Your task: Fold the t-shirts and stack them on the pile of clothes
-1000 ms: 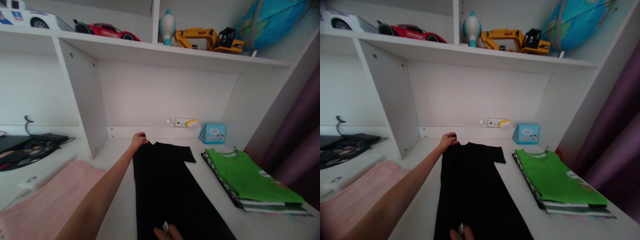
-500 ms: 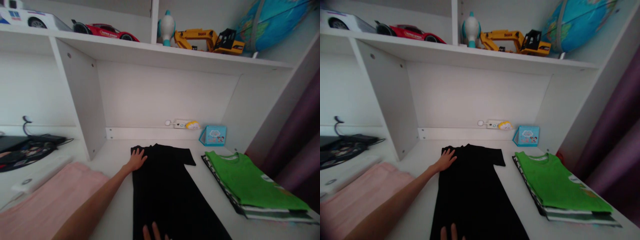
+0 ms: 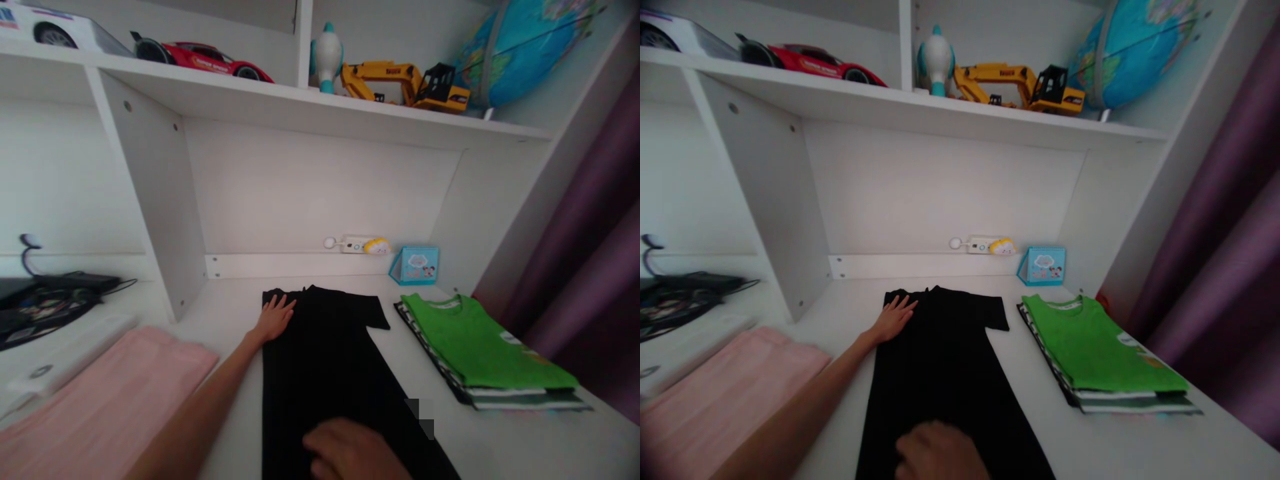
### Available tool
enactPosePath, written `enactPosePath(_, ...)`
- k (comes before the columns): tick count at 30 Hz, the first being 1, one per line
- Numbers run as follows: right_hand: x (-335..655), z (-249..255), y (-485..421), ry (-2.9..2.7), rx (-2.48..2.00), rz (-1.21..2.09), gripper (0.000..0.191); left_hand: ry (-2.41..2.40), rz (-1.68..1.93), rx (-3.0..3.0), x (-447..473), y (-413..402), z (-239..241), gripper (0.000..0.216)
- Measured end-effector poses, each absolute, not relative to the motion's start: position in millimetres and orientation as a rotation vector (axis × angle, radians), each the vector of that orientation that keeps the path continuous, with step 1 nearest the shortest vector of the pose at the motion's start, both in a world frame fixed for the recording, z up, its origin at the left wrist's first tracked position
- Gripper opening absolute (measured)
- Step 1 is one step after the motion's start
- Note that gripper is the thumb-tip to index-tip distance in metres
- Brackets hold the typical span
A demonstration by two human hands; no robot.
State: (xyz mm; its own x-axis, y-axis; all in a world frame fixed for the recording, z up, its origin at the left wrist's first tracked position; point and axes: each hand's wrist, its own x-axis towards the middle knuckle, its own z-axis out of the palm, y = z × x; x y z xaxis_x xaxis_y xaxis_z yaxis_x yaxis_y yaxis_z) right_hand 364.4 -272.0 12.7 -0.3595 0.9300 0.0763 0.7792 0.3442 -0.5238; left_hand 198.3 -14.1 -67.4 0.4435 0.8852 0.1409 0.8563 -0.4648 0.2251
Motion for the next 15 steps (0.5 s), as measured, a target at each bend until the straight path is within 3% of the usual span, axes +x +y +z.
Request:
enactPosePath(4, 369.9, 30.8, -183.3, -2.16, -1.715, 0.48, 0.023, 1.593, 0.363, 2.592, 197.5, -14.8, -68.8, 0.048)
enactPosePath(8, 364.3, 7.7, -99.9, -1.97, -1.923, 0.422, 0.021, 1.652, 0.373, 2.593, 198.6, -16.7, -68.5, 0.049)
enactPosePath(15, 338.0, -22.7, -61.3, -1.782, -2.052, 0.367, 0.022, 1.698, 0.365, 2.612, 198.3, -14.9, -70.6, 0.049)
